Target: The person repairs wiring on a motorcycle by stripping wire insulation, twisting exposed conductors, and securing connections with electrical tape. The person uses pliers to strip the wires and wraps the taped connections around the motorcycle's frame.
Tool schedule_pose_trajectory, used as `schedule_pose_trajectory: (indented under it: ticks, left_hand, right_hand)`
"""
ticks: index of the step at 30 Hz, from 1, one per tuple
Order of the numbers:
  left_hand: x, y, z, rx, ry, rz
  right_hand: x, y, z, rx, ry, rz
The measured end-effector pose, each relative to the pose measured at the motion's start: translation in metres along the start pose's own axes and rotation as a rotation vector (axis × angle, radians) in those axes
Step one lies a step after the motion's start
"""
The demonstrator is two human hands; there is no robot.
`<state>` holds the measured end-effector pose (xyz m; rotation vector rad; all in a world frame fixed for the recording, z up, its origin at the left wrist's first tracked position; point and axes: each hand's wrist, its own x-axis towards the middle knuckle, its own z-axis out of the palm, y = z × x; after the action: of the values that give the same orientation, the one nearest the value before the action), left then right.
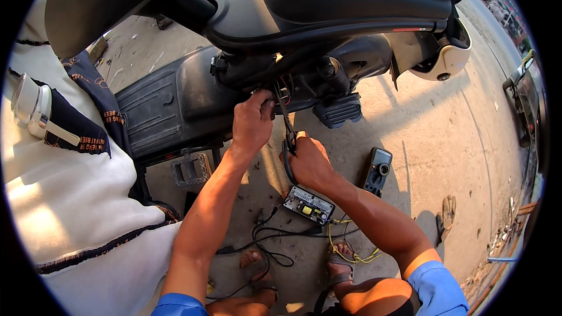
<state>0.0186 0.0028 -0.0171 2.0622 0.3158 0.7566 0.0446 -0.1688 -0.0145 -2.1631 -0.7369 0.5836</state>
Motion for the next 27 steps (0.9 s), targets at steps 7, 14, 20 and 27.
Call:
schedule_pose_trajectory:
  ticks: [7,14,20,27]
  left_hand:
    - [-0.0009,0.0056,-0.0009,-0.022,0.0,-0.013]
    - [-0.0014,0.0034,-0.0006,0.008,0.004,0.006]
    - [-0.0023,0.0078,-0.0028,0.012,-0.008,0.005]
    - [-0.0027,0.0047,-0.0012,-0.003,-0.014,0.012]
  right_hand:
    - [-0.0022,-0.0016,-0.0012,-0.016,0.0,0.005]
    - [-0.0059,-0.0031,-0.0044,-0.022,-0.047,-0.01]
    - [-0.0068,-0.0026,-0.0031,-0.015,-0.045,0.03]
    - [-0.0081,-0.0089,-0.0073,-0.031,-0.037,0.016]
